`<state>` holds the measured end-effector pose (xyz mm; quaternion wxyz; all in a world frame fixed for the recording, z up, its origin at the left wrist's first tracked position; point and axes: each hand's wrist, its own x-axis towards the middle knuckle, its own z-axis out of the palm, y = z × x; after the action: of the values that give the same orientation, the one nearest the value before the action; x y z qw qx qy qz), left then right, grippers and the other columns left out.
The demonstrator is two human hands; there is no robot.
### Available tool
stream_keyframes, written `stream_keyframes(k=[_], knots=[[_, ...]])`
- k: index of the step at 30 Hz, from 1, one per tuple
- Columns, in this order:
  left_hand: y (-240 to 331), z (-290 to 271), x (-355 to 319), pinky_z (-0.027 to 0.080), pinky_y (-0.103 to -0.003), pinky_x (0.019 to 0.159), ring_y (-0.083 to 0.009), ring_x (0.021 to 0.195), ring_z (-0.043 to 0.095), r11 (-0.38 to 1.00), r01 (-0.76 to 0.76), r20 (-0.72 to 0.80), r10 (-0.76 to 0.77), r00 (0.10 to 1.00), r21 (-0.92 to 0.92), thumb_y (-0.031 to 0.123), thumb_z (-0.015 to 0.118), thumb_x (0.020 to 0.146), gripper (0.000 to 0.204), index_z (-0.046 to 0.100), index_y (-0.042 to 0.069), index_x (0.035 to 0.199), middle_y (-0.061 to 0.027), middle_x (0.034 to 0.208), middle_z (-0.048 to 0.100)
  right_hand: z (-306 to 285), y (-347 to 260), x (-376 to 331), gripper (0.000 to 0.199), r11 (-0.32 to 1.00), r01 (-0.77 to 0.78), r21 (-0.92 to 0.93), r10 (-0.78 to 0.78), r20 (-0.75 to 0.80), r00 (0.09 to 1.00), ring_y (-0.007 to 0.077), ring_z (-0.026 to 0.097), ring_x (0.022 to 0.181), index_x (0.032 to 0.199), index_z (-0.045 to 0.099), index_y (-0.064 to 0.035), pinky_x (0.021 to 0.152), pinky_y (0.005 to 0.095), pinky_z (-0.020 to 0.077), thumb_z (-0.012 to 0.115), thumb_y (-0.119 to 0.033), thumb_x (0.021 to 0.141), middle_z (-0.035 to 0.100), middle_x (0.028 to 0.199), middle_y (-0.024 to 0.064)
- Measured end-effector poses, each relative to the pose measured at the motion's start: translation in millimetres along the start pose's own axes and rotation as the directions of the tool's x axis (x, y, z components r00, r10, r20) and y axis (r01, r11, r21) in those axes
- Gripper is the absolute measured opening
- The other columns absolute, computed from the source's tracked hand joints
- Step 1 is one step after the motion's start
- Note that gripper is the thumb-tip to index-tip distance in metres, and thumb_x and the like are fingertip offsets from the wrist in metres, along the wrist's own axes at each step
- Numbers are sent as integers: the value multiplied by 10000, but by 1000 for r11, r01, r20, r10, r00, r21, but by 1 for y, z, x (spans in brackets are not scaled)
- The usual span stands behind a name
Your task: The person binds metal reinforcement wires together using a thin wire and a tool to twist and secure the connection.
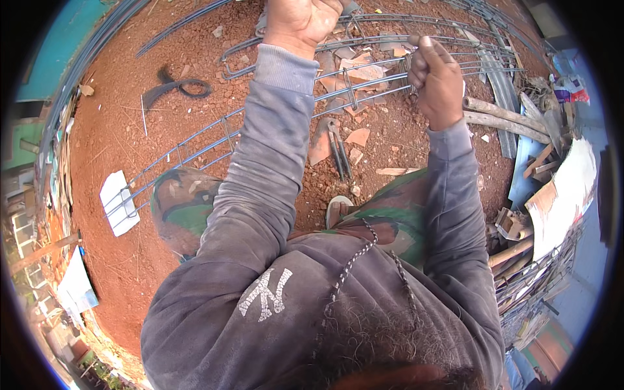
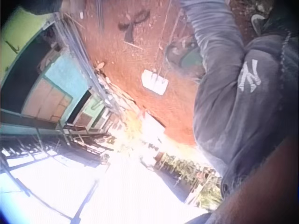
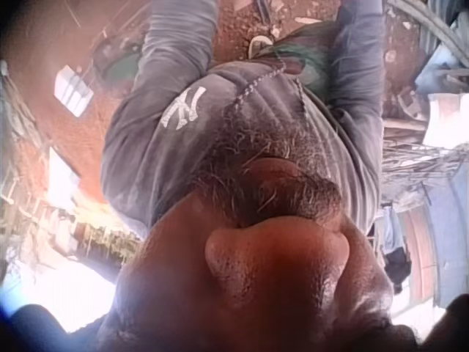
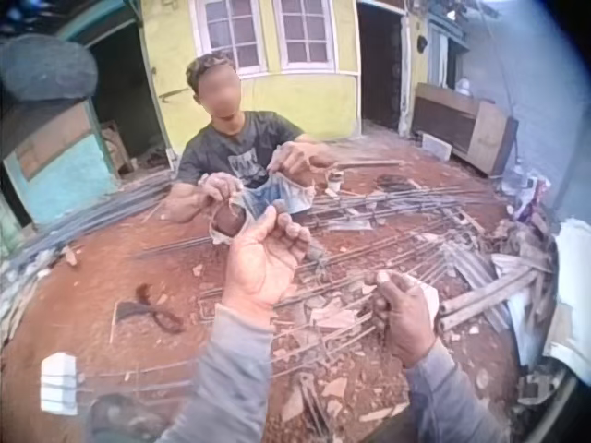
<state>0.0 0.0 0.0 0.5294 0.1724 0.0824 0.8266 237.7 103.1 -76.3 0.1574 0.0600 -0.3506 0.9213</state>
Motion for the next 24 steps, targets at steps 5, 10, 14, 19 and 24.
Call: stream_keyframes(k=[5,10,14,19,24], knots=[[1,-13,14,573,-366,801,-191,810,670,999,8,88,-11,996,37,144,602,1051,123,681,54,1025,-32,844,687,100,49,7,312,576,-373,-727,140,-362,922,35,437,584,1032,724,-35,517,265,376,545,-281,1101,548,690,-43],[-3,-14,15,578,-361,780,-219,861,723,998,40,-38,-38,999,51,150,638,1022,120,702,53,1053,-75,935,739,91,-14,-16,316,815,119,-567,-397,-396,828,32,391,589,1114,694,-28,559,211,359,546,-306,1106,456,693,-65],[-6,-7,16,574,-340,753,-212,846,717,935,-147,31,145,989,322,145,649,1015,138,706,51,1098,-65,934,734,94,21,-9,326,361,-512,-779,-362,-623,693,37,427,673,1051,715,-45,572,245,359,539,-314,1105,442,708,-66],[24,-48,35,594,-342,723,-203,835,713,999,2,-41,0,999,41,168,649,1023,114,698,69,1052,-46,889,715,150,21,-4,299,789,-387,-477,66,-561,825,30,317,519,1149,633,-22,466,210,260,468,-271,1133,394,650,-79],[2,-103,49,597,-336,715,-186,798,689,999,-35,-264,26,964,-30,175,643,1024,106,689,79,1028,-36,871,695,114,6,-80,320,306,-717,-626,-194,-778,597,68,418,596,1111,699,-17,558,255,377,546,-298,1101,502,700,-47]])
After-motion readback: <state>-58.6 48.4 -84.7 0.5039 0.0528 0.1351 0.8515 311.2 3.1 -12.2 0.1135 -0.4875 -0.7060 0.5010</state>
